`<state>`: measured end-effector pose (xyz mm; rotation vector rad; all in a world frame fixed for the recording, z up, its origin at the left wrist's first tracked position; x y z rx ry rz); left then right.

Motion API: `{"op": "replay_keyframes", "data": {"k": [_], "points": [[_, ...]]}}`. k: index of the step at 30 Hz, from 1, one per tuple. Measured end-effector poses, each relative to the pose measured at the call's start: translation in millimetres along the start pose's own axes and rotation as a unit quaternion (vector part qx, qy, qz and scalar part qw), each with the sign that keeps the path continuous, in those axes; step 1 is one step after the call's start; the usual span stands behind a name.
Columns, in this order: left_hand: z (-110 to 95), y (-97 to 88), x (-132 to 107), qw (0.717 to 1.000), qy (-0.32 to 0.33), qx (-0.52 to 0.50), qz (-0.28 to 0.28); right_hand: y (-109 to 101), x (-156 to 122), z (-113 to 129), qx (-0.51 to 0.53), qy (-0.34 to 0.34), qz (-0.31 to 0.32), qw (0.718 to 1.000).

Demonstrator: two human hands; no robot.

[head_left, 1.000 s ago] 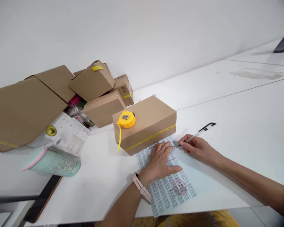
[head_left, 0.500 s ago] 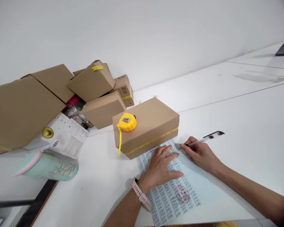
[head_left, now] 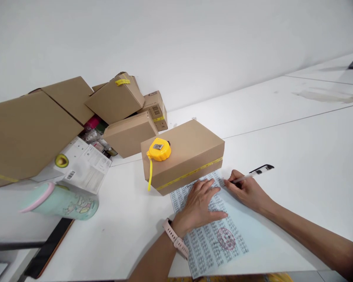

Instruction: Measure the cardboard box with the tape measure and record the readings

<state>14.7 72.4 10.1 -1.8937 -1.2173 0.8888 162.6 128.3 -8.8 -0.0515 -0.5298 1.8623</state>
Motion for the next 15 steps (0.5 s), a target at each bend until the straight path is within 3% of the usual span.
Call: {"op": "replay_keyframes", "data": {"k": [15], "points": [[2.3,2.1,0.1,1.000,0.006,-0.001,-0.008,0.8,0.2,2.2,0.008,0.001,0.002,1.000]]}}
Point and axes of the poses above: each hand's wrist, its own x-axis towards the middle knuckle, its own y-axis out of the palm, z = x × y, the point moved 7 cm from there along x, towards the middle knuckle, and after that the axes turned 10 degrees about -y, right-handed, at the moved point
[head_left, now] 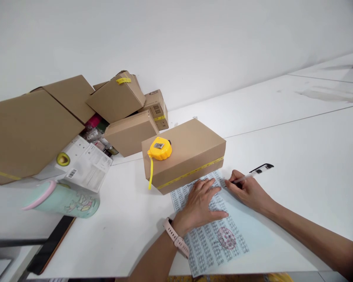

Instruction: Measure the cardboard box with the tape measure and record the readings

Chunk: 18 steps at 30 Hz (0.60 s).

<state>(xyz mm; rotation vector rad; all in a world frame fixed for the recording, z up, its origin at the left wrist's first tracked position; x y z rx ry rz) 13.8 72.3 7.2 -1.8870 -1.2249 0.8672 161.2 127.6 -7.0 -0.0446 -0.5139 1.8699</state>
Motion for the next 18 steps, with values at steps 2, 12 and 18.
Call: {"op": "replay_keyframes", "data": {"k": [2,12,18], "points": [[-0.2,0.2,0.1,1.000,0.001,-0.001,-0.001,0.4,0.1,-0.9,-0.001,0.001,0.002,1.000],[0.2,-1.1,-1.0,1.000,-0.003,0.003,0.002,-3.4,-0.6,-3.4,-0.026,0.004,-0.008,1.000],[2.0,1.5,-0.9,1.000,0.003,0.005,-0.001,-2.7,0.2,-1.5,-0.031,-0.004,-0.003,0.999]]}}
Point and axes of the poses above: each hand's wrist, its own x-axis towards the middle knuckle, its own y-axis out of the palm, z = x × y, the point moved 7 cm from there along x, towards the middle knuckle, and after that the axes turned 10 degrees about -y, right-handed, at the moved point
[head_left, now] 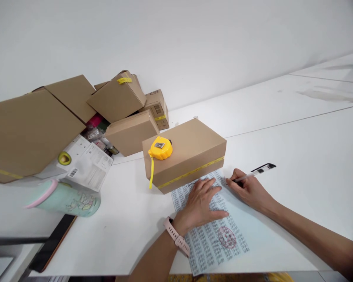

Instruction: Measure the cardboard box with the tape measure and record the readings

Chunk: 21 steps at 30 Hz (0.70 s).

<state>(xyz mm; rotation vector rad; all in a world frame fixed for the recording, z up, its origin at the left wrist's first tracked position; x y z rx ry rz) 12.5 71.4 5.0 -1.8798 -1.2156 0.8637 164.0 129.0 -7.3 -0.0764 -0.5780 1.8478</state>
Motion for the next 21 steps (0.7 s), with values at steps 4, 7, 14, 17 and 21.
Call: {"op": "replay_keyframes", "data": {"k": [4,7,14,17,21], "points": [[-0.4,0.4,0.1,1.000,0.004,-0.002,-0.003,0.2,0.3,-0.3,0.002,0.000,0.000,1.000],[0.1,0.9,0.6,1.000,0.000,0.001,0.001,0.3,0.2,0.3,0.007,0.008,0.001,1.000],[-0.9,-0.6,0.5,1.000,-0.003,0.001,0.001,-1.3,-0.5,2.0,0.004,0.015,-0.001,1.000],[-1.2,-0.8,0.4,1.000,-0.002,-0.001,0.001,-3.0,-0.7,-0.5,-0.004,0.015,-0.008,1.000],[-0.2,-0.1,0.6,1.000,-0.001,-0.005,0.002,-2.9,0.3,-2.7,-0.007,0.006,-0.010,1.000]]}}
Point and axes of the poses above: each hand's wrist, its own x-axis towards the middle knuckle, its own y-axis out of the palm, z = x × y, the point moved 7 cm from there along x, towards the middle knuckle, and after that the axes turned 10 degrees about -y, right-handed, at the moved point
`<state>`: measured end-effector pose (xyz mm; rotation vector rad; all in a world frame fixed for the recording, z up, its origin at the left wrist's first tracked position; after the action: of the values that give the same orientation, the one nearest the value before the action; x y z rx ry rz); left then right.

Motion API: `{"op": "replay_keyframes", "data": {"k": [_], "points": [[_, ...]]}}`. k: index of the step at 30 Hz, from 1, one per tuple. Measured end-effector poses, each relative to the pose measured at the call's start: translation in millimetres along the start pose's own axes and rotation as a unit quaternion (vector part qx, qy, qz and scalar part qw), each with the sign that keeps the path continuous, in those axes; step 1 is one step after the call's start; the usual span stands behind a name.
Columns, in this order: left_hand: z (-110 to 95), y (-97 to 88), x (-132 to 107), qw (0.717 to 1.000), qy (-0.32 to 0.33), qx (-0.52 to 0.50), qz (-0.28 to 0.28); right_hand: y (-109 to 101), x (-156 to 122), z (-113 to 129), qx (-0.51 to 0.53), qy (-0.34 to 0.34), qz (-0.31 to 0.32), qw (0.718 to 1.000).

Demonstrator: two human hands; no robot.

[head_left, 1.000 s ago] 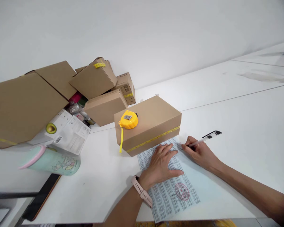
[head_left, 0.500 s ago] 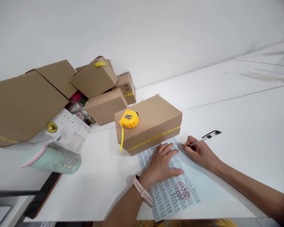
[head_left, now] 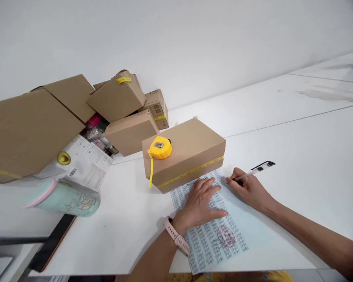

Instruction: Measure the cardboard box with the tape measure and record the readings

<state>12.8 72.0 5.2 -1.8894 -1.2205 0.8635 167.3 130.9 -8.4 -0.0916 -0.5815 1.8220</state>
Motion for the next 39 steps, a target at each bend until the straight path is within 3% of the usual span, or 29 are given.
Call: {"op": "replay_keyframes", "data": {"k": [39], "points": [[0.1,0.8,0.1,1.000,-0.002,0.000,0.000,-1.4,-0.1,-0.6,-0.008,-0.003,-0.008,1.000]]}}
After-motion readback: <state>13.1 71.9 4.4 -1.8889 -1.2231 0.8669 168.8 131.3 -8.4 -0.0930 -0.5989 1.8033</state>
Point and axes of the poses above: each hand's wrist, its own x-axis towards the middle knuckle, its own y-axis out of the palm, z = x × y, the point moved 7 cm from there along x, towards the middle knuckle, and after that the axes turned 10 degrees about -y, right-handed, at the moved point
